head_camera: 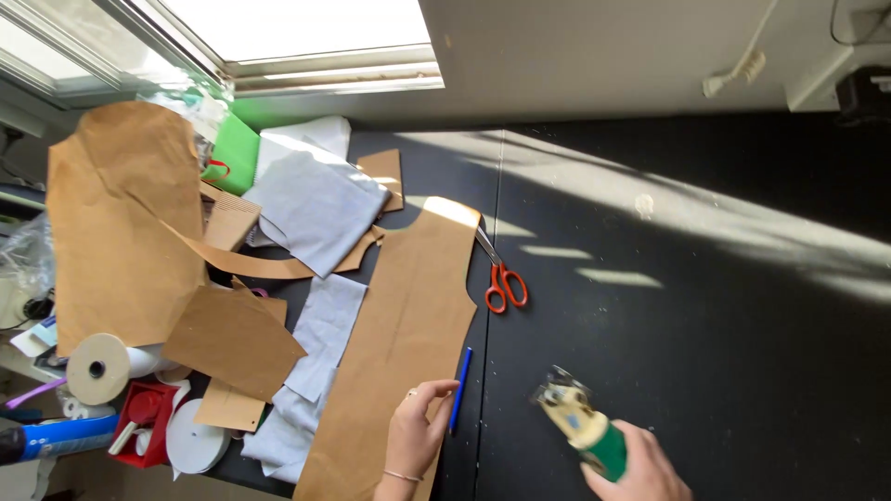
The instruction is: Tracing a pattern onto fabric and cutting it out using an electric cutter and scissors
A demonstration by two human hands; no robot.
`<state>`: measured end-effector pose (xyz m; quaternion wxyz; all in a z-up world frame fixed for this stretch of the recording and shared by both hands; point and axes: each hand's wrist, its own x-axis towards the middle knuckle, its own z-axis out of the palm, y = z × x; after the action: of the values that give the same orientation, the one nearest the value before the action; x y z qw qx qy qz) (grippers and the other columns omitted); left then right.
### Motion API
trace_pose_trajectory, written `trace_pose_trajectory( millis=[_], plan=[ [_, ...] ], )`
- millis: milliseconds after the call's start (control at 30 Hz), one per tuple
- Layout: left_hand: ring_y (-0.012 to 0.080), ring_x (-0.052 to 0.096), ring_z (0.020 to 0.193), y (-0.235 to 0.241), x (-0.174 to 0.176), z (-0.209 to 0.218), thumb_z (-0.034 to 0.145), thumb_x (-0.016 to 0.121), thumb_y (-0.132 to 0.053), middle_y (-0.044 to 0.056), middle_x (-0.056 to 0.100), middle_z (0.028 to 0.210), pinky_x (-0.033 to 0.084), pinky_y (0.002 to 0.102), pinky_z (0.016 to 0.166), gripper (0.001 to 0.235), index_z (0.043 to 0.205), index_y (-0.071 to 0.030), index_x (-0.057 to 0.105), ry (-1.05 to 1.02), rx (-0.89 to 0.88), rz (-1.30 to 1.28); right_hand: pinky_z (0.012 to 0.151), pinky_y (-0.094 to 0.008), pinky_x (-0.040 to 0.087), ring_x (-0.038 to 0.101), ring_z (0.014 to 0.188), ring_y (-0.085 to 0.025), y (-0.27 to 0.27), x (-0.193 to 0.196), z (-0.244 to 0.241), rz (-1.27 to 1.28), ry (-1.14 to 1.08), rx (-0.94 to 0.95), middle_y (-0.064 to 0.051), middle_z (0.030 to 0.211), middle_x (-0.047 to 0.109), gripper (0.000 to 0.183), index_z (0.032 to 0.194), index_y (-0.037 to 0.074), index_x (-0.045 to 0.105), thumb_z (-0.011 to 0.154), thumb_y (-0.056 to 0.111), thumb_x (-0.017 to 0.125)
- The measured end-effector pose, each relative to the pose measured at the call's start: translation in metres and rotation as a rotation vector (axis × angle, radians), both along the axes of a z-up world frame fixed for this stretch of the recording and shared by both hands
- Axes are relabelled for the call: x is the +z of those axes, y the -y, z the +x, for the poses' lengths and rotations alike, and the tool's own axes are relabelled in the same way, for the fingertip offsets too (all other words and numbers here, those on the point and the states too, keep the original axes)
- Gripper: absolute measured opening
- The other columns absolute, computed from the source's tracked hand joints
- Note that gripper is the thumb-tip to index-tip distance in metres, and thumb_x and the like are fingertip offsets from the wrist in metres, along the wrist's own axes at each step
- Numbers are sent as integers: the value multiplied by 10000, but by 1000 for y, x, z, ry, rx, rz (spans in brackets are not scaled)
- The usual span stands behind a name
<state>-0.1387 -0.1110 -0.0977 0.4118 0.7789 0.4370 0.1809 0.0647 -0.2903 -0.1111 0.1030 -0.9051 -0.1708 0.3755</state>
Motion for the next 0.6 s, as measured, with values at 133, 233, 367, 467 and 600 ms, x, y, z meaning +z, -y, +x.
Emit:
trace_pose_trajectory(
  millis=[133, 233, 367, 467, 600],
  plan=[
    [234, 392, 1152, 35, -20, 3, 646, 584, -143, 101, 387, 1282, 126, 573, 972, 334, 965, -240, 584, -369, -101, 732, 834, -362, 460, 541, 971, -187, -5, -30, -19, 64, 99, 318, 25, 1037, 489, 732, 1175, 274, 364, 564, 464, 719],
    [241, 320, 1233, 39, -48, -8, 624, 535, -139, 104, 320, 1347, 60, 577, 998, 529, 1136, -267, 493, -482, 37, 791, 748, -384, 448, 535, 921, -200, -9, -17, -30, 185, 218, 406, 18, 976, 487, 689, 1163, 269, 383, 577, 430, 706],
    [223, 332, 1240, 27, -57, -21, 605, 546, -173, 79, 339, 1345, 198, 622, 961, 580, 1168, -282, 458, -646, 108, 798, 727, -385, 448, 522, 906, -207, -21, -26, -48, 191, 284, 494, -24, 1004, 459, 741, 1221, 211, 344, 609, 416, 707],
    [219, 412, 1195, 10, -52, -22, 656, 572, -181, 35, 415, 1309, 186, 578, 953, 451, 1085, -314, 529, -474, 97, 712, 596, -407, 430, 498, 770, -252, -42, -30, -67, 161, 469, 610, -54, 894, 439, 830, 1224, 188, 310, 564, 490, 714],
    [151, 339, 690, -21, -54, -23, 711, 519, -75, 112, 539, 1198, 210, 235, 621, 300, 992, -102, 622, -127, 278, 504, 503, -376, 371, 457, 682, -227, -75, -49, -95, 126, 696, 663, -87, 855, 456, 1069, 1243, 93, 343, 417, 637, 751]
  ],
)
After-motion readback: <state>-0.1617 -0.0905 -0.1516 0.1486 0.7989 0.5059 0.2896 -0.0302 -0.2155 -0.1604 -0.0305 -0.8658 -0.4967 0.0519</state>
